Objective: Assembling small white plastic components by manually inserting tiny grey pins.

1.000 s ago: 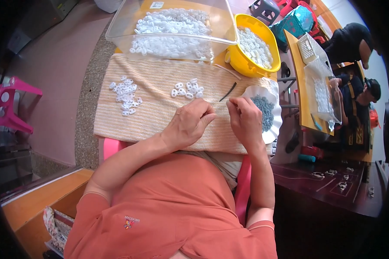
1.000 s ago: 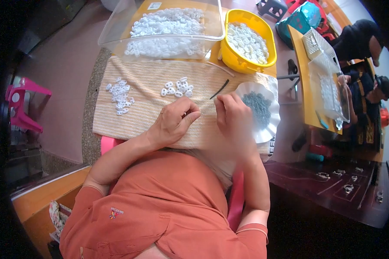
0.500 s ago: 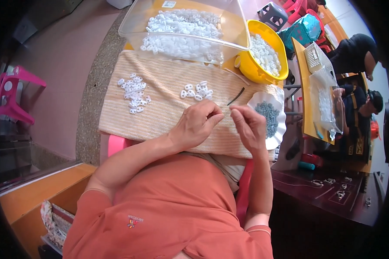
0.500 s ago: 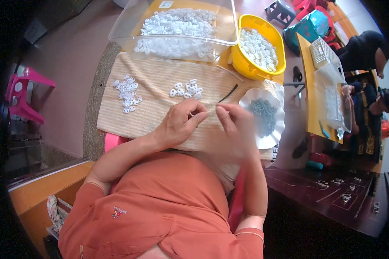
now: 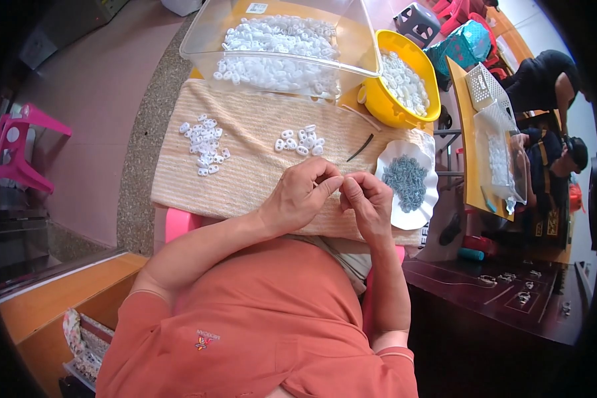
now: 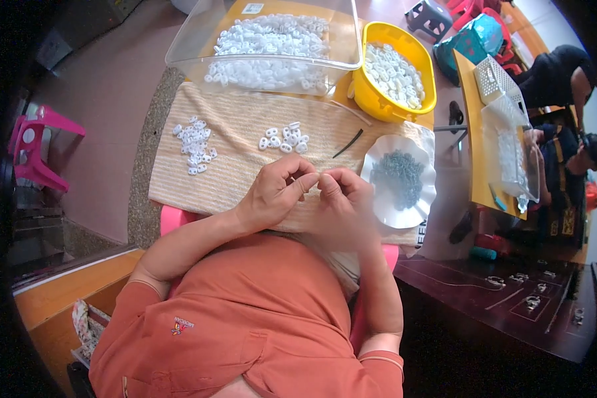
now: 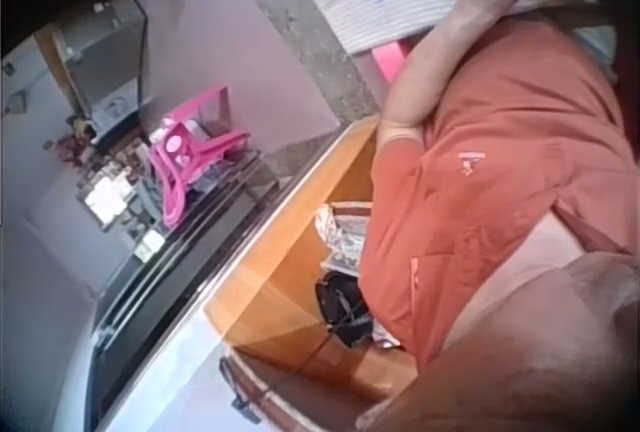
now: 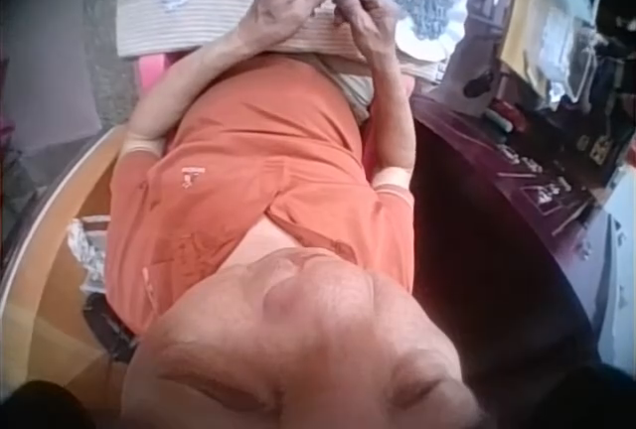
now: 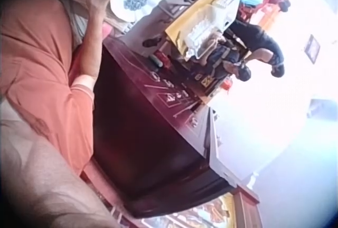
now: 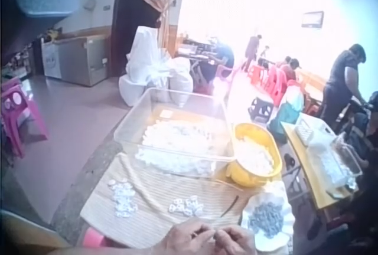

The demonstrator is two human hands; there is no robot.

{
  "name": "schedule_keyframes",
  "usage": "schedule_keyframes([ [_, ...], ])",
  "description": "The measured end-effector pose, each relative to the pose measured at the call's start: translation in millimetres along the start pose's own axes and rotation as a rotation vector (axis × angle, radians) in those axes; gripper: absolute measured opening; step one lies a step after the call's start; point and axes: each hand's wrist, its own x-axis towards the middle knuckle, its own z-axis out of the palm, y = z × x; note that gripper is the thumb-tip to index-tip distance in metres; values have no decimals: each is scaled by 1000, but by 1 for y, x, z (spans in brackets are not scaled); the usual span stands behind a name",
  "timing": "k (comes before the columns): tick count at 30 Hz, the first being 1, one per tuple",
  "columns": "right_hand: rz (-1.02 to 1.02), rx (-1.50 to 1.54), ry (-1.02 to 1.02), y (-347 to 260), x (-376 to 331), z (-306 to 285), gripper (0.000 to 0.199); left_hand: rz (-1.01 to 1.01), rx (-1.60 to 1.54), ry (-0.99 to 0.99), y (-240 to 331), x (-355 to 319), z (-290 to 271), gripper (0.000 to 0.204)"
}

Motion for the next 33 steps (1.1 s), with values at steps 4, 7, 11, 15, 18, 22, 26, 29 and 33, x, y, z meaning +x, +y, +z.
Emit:
schedule_keyframes([
  [4,-38,-76,52,-3,-1,7,13,-105,-146,-14,-1,1,0,16],
  [7,-114,-187,77,-5,0,9,10,-125,-229,-12,-9,3,-1,17],
  [11,-271,-539,166,-5,9,1,8,-140,-276,9,-9,6,-3,18],
  [15,-532,-801,228,-9,27,-8,11,-150,-284,32,-11,6,-2,19],
  [18,-455,-673,234,-4,26,-14,15,-183,-292,-3,-13,6,-3,19],
  [22,-180,-223,142,-3,11,-7,17,-174,-329,-48,-10,5,-3,19],
  [26,-196,-82,65,1,3,-2,17,-214,-474,-111,-11,4,-1,19],
  [29,-248,-22,43,2,0,0,16,-237,-509,-126,-10,5,-2,18],
  [33,-260,-54,51,2,-2,0,12,-266,-547,-143,-6,4,-2,18],
])
